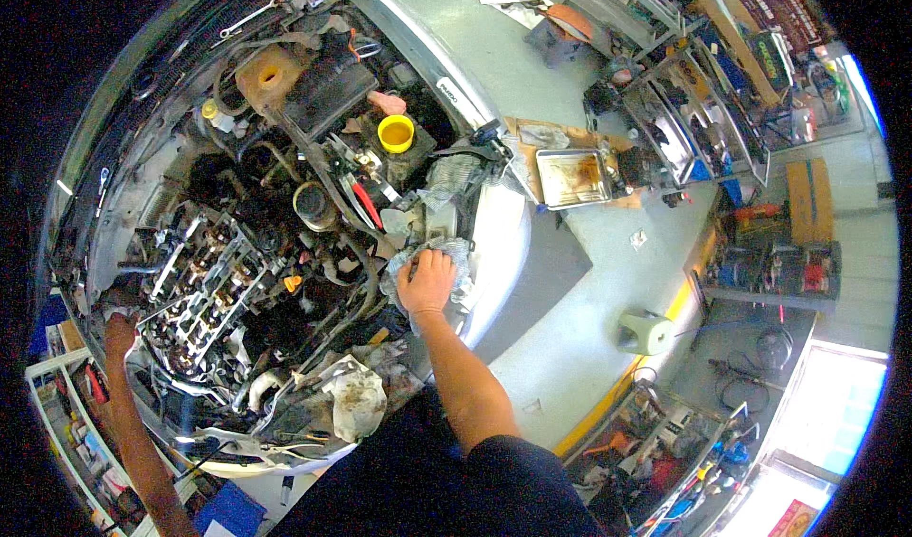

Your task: The person applies sealant to a metal engine component using a caulking gun and installs it into the engine block. They then use a torque wrench to tighten bolts on the engine assembly.

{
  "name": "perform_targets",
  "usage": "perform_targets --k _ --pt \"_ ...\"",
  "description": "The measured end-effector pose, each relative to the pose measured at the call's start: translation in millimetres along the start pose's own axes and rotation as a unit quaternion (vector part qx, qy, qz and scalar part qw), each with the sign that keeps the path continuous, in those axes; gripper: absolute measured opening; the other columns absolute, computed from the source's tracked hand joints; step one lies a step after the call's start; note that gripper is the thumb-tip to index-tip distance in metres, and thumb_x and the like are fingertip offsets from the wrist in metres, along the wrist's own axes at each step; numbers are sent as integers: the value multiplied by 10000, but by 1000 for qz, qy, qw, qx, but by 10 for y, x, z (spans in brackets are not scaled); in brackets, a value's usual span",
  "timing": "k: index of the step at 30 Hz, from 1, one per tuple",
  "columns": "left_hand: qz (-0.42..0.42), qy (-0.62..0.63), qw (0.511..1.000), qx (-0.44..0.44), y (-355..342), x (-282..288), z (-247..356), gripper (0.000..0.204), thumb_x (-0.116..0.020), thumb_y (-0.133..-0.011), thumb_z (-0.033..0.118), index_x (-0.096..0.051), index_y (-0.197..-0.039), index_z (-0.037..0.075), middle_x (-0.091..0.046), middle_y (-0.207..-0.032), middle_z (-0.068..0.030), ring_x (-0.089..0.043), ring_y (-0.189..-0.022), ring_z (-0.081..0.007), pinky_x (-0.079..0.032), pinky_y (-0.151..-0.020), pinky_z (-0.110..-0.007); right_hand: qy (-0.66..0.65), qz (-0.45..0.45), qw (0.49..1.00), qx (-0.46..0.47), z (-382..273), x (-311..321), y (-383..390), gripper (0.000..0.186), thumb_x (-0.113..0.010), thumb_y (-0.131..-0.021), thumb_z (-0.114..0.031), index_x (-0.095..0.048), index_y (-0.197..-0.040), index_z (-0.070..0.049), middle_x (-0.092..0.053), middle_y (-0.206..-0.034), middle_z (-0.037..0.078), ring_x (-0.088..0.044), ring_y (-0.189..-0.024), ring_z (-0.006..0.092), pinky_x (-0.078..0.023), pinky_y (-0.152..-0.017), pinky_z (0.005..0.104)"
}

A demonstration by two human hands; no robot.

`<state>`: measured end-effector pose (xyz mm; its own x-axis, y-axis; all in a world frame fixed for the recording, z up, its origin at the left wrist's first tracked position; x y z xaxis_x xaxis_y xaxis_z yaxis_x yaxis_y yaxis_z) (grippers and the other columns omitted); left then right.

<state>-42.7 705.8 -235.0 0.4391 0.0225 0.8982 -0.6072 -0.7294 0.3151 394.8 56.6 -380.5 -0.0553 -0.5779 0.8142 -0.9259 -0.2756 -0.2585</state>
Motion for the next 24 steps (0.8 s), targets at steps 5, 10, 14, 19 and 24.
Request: perform_targets --k 5,10,14,19,24 --pt "162 -77 977 -114 174 23 -194 377 -713 -976 389 -724 -921 16 -671 -983 -226 -642 -963 -444 -499 -826 -553 -25 9 999 28 -96 -92 -4 201 -712 -804 -173 -567 -894 -65 -587 -910 157 -567 -909 382 -430 -802 516" --pt "88 -50 994 -35 280 264 -114 394 -744 -915 397 -749 -893 4 -710 -940 -253 -670 -933 -460 -521 -820 -552 -41 -67 997 -12 -281 -166 37 160 -703 -780 -106 -580 -853 -34 -574 -837 188 -567 -851 410 -422 -749 528" --pt "57 26 997 36 182 974 782 446 -751 -920 439 -770 -854 -2 -735 -974 -277 -708 -954 -490 -565 -850 -574 30 9 999 18 -121 -2 5 188 -690 -863 -175 -585 -937 -37 -608 -928 186 -571 -939 425 -436 -822 545" --pt "93 18 994 46 376 1241 637 413 -735 -940 401 -770 -843 1 -732 -938 -283 -712 -921 -493 -568 -848 -572 36 -21 999 15 -87 -107 54 193 -663 -897 -168 -578 -991 -23 -601 -997 173 -559 -986 409 -439 -857 526" --pt "129 51 989 55 334 1254 583 412 -735 -942 388 -755 -813 -2 -729 -890 -290 -711 -888 -501 -567 -831 -578 43 -14 999 15 -121 -95 39 187 -656 -906 -177 -579 -990 -28 -600 -1003 168 -560 -989 406 -436 -863 523"
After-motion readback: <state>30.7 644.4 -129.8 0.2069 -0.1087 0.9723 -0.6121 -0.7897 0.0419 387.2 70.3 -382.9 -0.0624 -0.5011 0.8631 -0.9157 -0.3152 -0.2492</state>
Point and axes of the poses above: each hand's wrist, its own y-axis away from the middle knuckle, its own x-axis out of the back of the hand, z = x × y, the point moved 6 cm from there along -y, towards the middle knuckle
